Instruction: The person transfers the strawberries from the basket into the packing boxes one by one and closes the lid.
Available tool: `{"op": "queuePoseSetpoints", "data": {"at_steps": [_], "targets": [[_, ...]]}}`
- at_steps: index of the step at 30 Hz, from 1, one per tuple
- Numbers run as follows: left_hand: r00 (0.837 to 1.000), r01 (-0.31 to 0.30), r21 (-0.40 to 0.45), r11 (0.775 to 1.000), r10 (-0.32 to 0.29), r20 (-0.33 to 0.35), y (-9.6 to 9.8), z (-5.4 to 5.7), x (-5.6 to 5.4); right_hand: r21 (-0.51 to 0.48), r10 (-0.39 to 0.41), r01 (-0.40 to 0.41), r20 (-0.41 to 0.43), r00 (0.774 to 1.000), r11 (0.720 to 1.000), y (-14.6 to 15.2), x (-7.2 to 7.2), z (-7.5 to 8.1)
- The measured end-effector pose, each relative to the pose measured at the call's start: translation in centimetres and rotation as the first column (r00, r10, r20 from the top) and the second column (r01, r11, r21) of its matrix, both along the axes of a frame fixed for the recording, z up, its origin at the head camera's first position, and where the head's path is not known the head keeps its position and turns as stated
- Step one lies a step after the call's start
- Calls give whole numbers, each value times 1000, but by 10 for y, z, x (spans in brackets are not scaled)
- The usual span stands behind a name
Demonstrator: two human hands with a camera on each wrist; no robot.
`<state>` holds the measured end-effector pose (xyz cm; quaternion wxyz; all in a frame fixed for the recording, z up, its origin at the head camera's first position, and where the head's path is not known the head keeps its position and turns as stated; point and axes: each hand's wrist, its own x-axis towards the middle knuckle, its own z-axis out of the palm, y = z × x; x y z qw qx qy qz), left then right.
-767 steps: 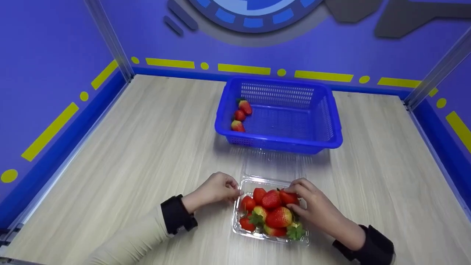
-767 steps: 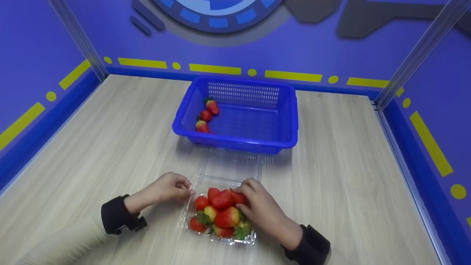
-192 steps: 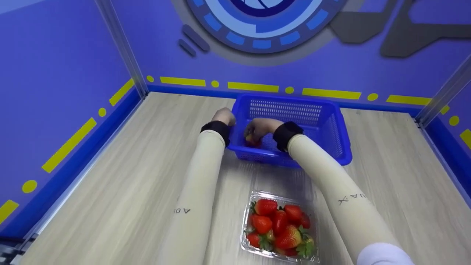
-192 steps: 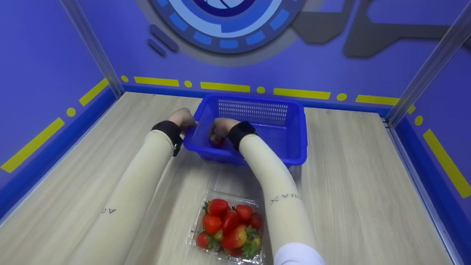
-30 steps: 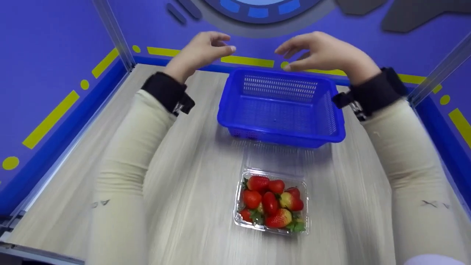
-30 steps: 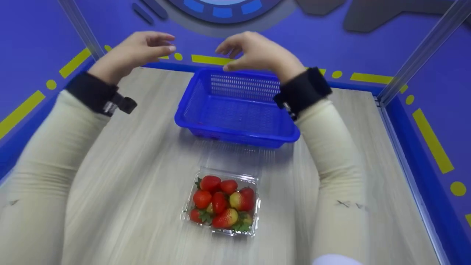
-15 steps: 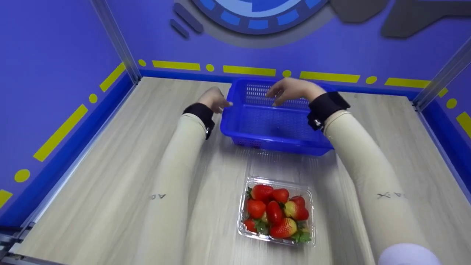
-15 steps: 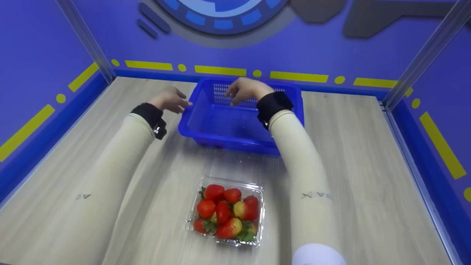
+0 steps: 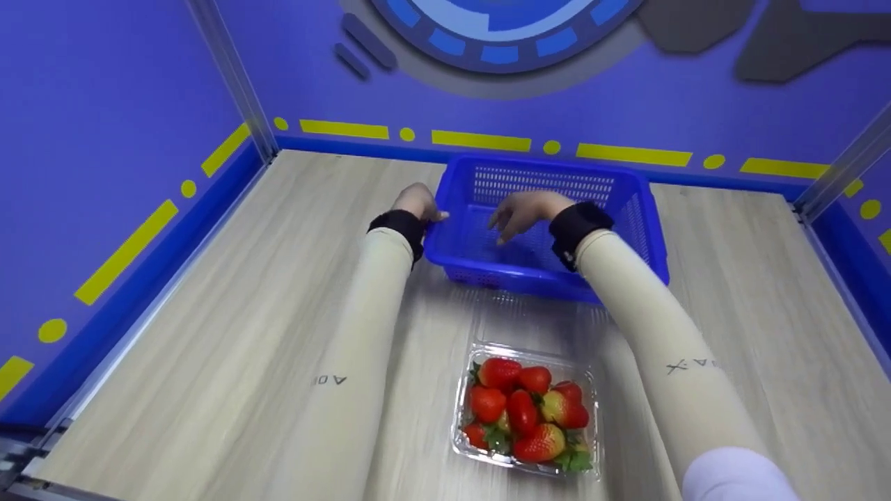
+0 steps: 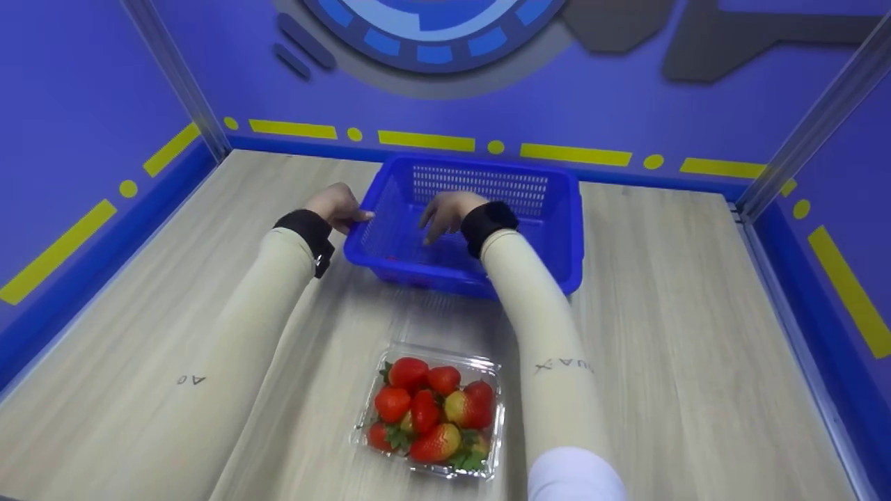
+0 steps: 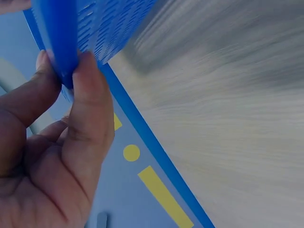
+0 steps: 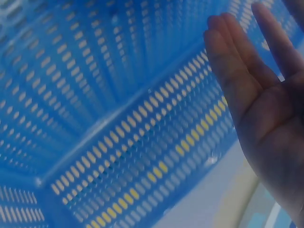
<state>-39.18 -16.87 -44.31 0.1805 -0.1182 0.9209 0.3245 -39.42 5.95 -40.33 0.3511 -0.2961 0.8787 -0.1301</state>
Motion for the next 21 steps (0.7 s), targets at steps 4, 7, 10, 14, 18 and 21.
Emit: {"op": "queuePoseSetpoints", "data": {"at_steps": [4, 7, 10, 14, 18, 21], "targets": [[1000, -3, -84, 996, 0, -30, -11, -42, -40, 35, 59, -61, 54, 997, 998, -12, 2, -14], [1000, 8, -99, 995, -9, -5, -10, -44, -43, 67, 111, -117, 98, 989, 991, -14, 2, -21], [999, 35, -102, 994, -33, 21, -7, -37, -41, 70, 135, -146, 142, 981, 987, -14, 1, -25], [999, 37, -141, 989, -36, 13, -5, -41, -48, 45, 117, -126, 171, 978, 991, -14, 1, -27], [1000, 27, -181, 983, -25, 13, -5, -52, -58, 22, 100, -107, 215, 971, 994, -16, 4, -28], [1000, 15, -181, 983, -15, 5, -6, -62, -64, 19, 109, -117, 252, 962, 993, -20, 7, -28]]}}
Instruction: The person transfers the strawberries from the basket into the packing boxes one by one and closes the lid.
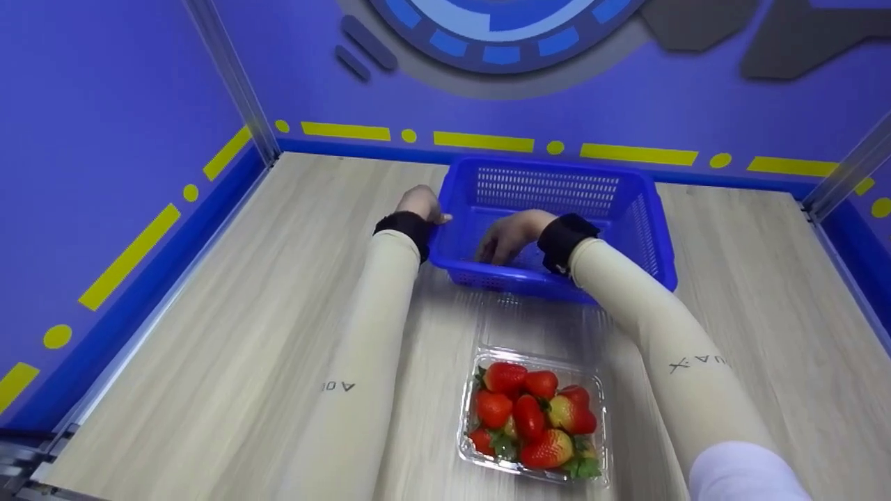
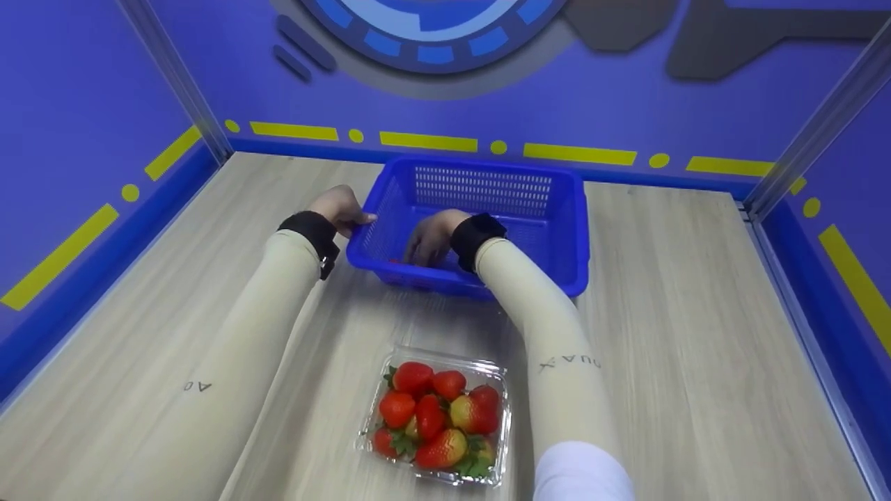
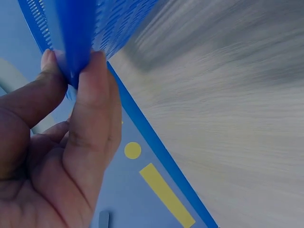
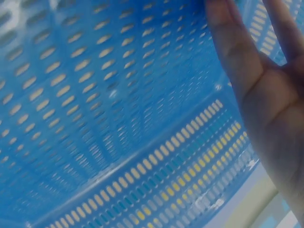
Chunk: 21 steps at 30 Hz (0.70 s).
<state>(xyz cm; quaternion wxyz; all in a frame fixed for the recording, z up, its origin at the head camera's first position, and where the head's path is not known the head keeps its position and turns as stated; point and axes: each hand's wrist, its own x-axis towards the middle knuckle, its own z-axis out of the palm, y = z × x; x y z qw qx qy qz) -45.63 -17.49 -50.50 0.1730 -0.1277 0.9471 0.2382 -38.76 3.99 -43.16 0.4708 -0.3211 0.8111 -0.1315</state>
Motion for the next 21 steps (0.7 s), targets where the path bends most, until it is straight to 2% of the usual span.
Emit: {"op": "queuePoseSetpoints", "data": {"at_steps": [4, 6, 11, 13, 15, 17, 18, 19, 21], "targets": [[1000, -12, 2, 1000, 12, -19, 0, -8, -6, 8, 14, -15, 34, 999, 1000, -4, 3, 1], [1000, -16, 6, 1000, 16, -13, -1, -8, -6, 14, 32, -33, 51, 998, 999, -5, 5, 1], [1000, -11, -4, 1000, 11, -9, 1, 1, 2, 43, 64, -67, 53, 997, 997, -8, 8, 2], [999, 8, -6, 1000, -8, 32, 1, 7, 5, 53, 57, -59, 47, 997, 997, -8, 9, 2], [1000, 1, -20, 1000, -1, 21, 1, 6, 4, 54, 48, -50, 37, 998, 997, -8, 9, 2], [1000, -1, -26, 1000, 1, -14, 2, 11, 12, 50, 48, -49, 28, 998, 998, -7, 9, 2], [1000, -3, 14, 1000, 3, -10, 2, 19, 21, 44, 46, -46, 20, 999, 998, -7, 8, 2], [999, -9, 46, 999, 11, -32, 4, 27, 32, 37, 48, -49, 11, 999, 998, -6, 8, 2], [998, -29, 132, 991, 35, -47, 9, 51, 61, 27, 61, -61, -8, 998, 998, -4, 7, 1]]}}
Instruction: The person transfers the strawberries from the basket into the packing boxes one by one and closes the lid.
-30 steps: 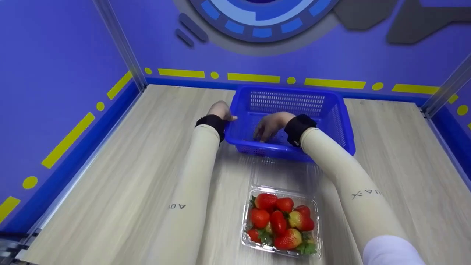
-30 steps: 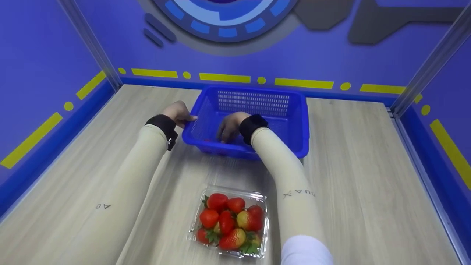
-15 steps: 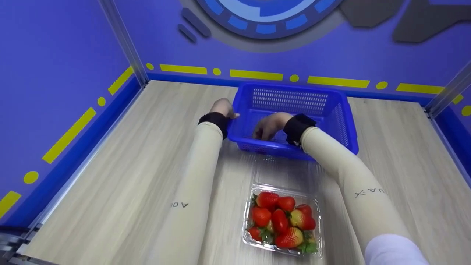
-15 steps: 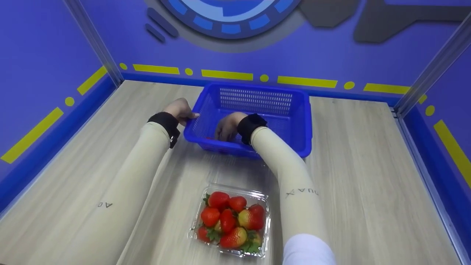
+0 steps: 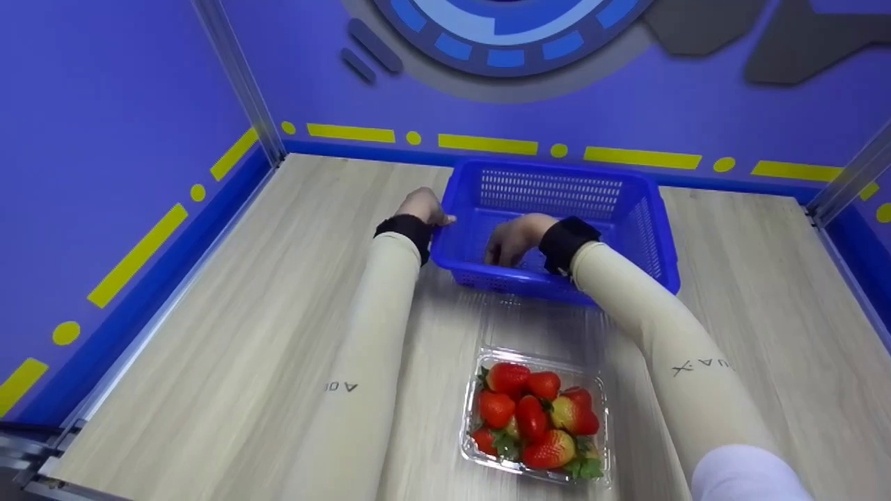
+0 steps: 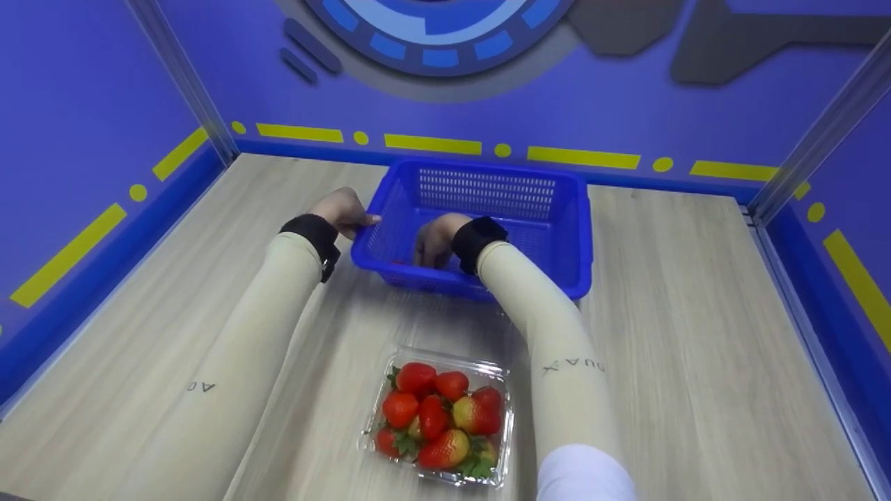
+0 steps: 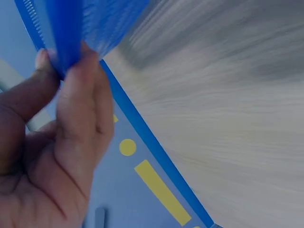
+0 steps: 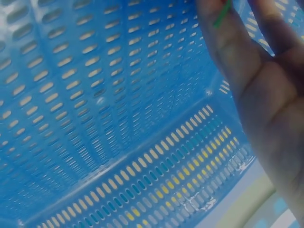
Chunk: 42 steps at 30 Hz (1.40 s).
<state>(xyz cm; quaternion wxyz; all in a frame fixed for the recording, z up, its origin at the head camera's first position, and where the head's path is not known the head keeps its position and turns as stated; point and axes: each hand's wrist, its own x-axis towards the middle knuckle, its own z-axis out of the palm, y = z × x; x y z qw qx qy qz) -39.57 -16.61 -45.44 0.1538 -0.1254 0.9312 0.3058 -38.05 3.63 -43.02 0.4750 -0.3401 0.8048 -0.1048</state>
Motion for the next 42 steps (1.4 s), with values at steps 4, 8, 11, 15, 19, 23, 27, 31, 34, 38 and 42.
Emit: {"op": "queuePoseSetpoints", "data": {"at_steps": [4, 8, 11, 15, 19, 23, 27, 31, 34, 38, 42], "targets": [[999, -6, 156, 988, -2, 54, 12, 49, 54, -20, -10, 9, -41, 999, 1000, 11, -1, -1], [995, 57, 159, 986, -70, 77, 9, 68, 78, -52, -45, 39, -107, 993, 998, 22, -2, 3], [990, 109, 129, 986, -119, 70, 2, 71, 80, -90, -76, 59, -205, 976, 994, 30, -4, 12], [988, 152, 91, 984, -152, -9, -7, 72, 72, -213, -198, 131, -334, 921, 968, 46, -5, 27], [966, 180, 53, 982, -166, -198, -15, 83, 65, -393, -366, 203, -401, 840, 897, 62, -5, 39], [919, 179, 75, 981, -139, -369, -19, 106, 65, -513, -459, 200, -446, 769, 835, 74, 0, 58], [891, 179, 174, 968, -85, -445, -18, 131, 76, -573, -479, 149, -484, 733, 806, 83, 14, 77], [872, 237, 229, 944, -102, -479, -14, 144, 100, -597, -465, 100, -498, 732, 796, 89, 38, 88], [855, 290, 235, 928, -140, -500, -13, 144, 119, -613, -457, 67, -507, 731, 788, 91, 59, 93], [854, 331, 246, 911, -178, -489, -11, 138, 141, -620, -425, -19, -561, 710, 785, 91, 89, 95], [866, 366, 244, 898, -233, -443, -5, 125, 164, -610, -360, -147, -626, 692, 779, 94, 117, 87]]}}
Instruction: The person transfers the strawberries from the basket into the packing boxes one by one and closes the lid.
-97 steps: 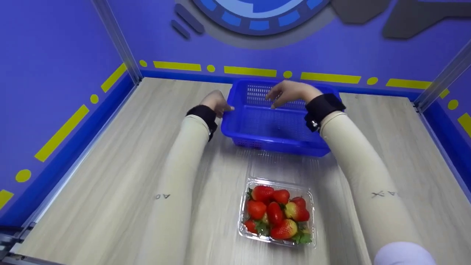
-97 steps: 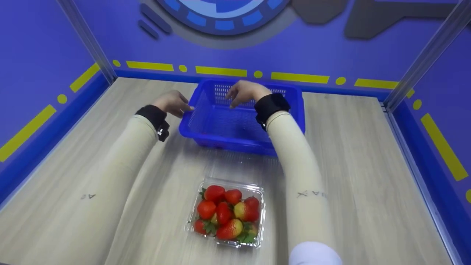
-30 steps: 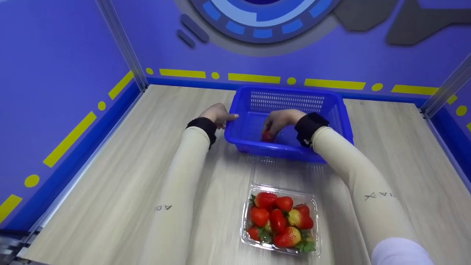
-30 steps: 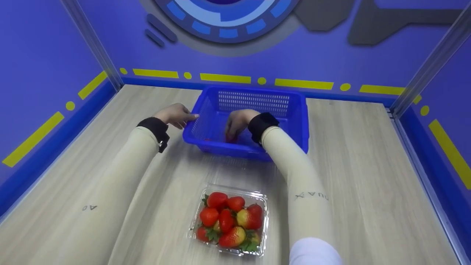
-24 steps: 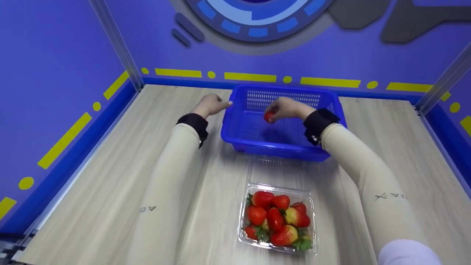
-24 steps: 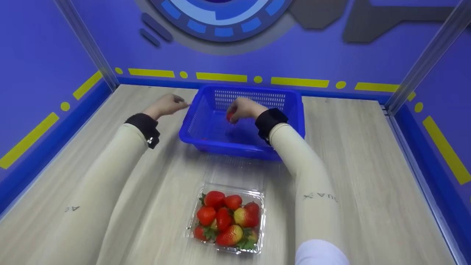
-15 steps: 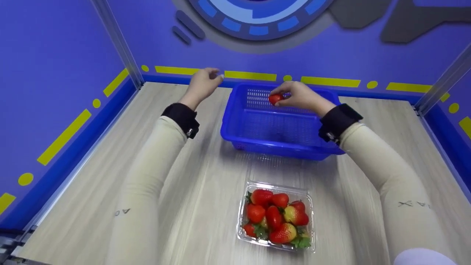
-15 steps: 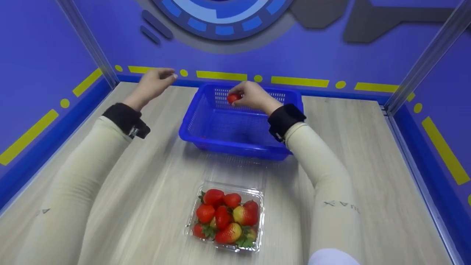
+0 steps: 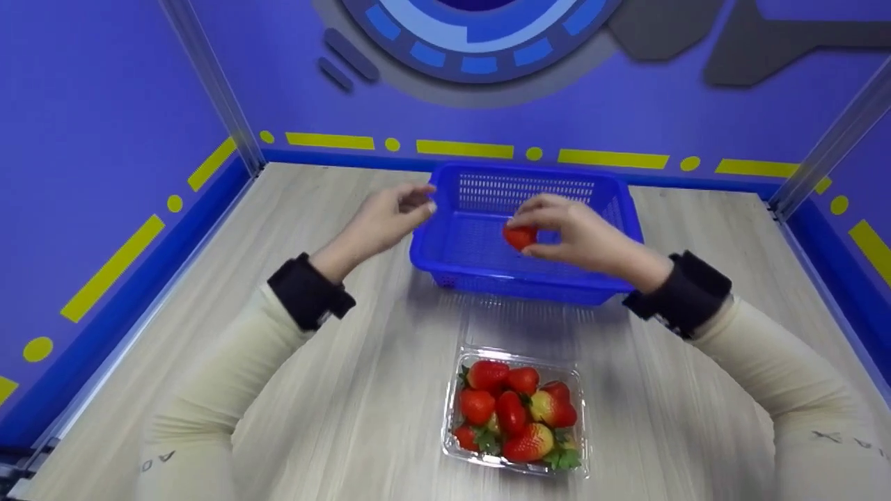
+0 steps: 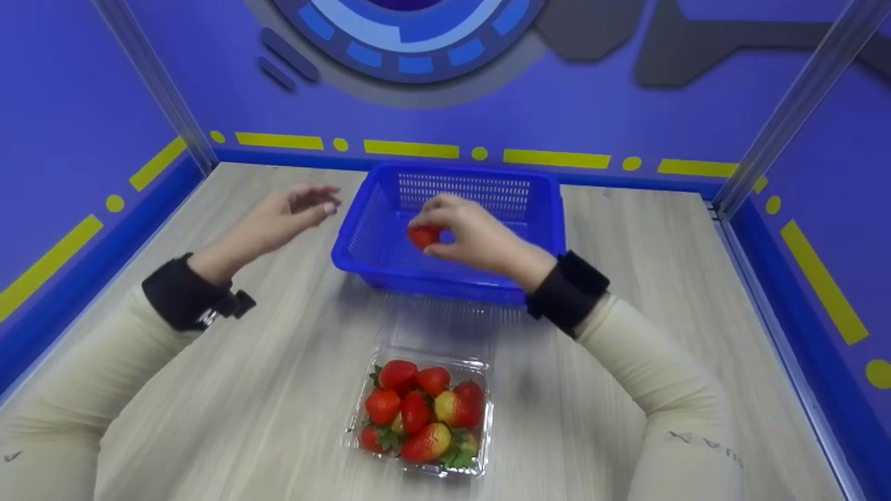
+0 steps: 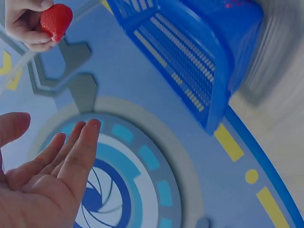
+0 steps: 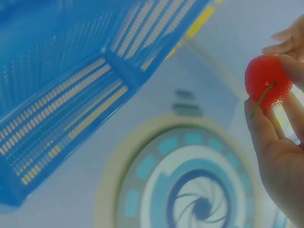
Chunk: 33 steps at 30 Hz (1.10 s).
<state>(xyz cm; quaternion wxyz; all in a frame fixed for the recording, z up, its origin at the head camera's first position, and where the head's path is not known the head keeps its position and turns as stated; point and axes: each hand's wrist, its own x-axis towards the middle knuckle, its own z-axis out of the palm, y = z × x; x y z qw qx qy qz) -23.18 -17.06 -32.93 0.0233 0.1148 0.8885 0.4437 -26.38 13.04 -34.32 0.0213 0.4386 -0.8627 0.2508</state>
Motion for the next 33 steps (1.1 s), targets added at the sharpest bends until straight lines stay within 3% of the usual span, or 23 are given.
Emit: {"op": "queuePoseSetpoints", "data": {"at_steps": [6, 12, 17, 21, 27, 33], "targets": [[990, 103, -9, 995, -101, 96, 10, -25, 37, -18, 150, -152, -88, 985, 988, 9, 38, -20], [973, 178, 11, 984, -178, 147, 17, -57, 63, -43, 213, -219, -105, 971, 975, 19, 69, -44], [952, 239, 30, 971, -240, 189, 21, -82, 73, -65, 253, -261, -116, 961, 963, 28, 89, -59], [919, 257, 57, 965, -262, 294, 23, -100, 80, -36, 250, -255, -107, 962, 966, 36, 103, -70], [874, 225, 78, 971, -236, 425, 24, -124, 86, 54, 200, -197, -56, 978, 979, 47, 116, -83], [857, 147, 178, 973, -215, 469, 26, -137, 84, 94, 147, -143, -37, 988, 985, 50, 121, -95]]}}
